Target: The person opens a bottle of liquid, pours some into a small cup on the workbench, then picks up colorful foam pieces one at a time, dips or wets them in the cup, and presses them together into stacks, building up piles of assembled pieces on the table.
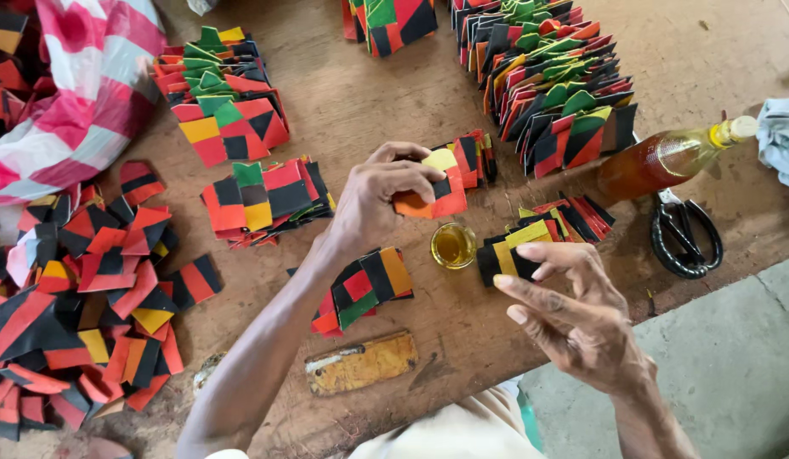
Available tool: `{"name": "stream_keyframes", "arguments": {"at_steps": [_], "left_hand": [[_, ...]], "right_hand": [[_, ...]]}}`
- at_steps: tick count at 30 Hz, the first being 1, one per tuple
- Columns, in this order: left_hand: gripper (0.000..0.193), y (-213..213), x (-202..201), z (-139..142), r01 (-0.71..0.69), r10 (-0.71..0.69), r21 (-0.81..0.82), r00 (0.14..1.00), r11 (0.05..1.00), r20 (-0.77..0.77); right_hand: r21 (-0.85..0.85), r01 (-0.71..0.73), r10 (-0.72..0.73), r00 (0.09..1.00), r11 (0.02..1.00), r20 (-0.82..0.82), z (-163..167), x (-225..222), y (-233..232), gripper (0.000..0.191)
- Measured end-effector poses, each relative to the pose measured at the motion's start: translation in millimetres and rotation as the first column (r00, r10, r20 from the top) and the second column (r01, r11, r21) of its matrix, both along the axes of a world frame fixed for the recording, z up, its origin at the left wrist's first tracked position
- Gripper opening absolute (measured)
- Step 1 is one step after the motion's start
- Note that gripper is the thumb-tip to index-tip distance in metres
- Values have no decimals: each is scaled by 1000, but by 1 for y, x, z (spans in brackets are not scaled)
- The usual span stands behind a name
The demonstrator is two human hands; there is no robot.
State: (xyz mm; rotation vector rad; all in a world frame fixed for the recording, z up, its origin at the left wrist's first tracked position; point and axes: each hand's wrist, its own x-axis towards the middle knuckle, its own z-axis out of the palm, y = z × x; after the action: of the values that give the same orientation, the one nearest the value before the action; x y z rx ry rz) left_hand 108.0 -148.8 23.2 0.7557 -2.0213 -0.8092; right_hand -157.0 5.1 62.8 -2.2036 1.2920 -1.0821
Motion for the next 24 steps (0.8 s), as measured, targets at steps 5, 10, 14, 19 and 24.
{"name": "stream_keyframes", "arguments": {"at_steps": [5,10,14,19,24], "left_hand": [[31,-27,-16,-28,84,-86,45,995,995,51],[32,-41,-23,-48,101,-104,51,992,994,70],[28,-48,-23,-58,105,-112,54,985,993,131],[26,-53,-18,-59,200,-133,-136,911,970,390],[33,-46,-18,-50,287,-87,-210,756,935,649]], "right_hand": [[74,76,-81,995,994,59,-6,-16,-1,42],[97,104,-110,992,990,62,-13,-28,-3,45],[97,121,-128,990,988,67,-17,-33,-5,44],[94,132,-138,988,987,66,-13,-32,-11,43],[131,39,-31,998,991,-62,6,-21,-26,47]]}}
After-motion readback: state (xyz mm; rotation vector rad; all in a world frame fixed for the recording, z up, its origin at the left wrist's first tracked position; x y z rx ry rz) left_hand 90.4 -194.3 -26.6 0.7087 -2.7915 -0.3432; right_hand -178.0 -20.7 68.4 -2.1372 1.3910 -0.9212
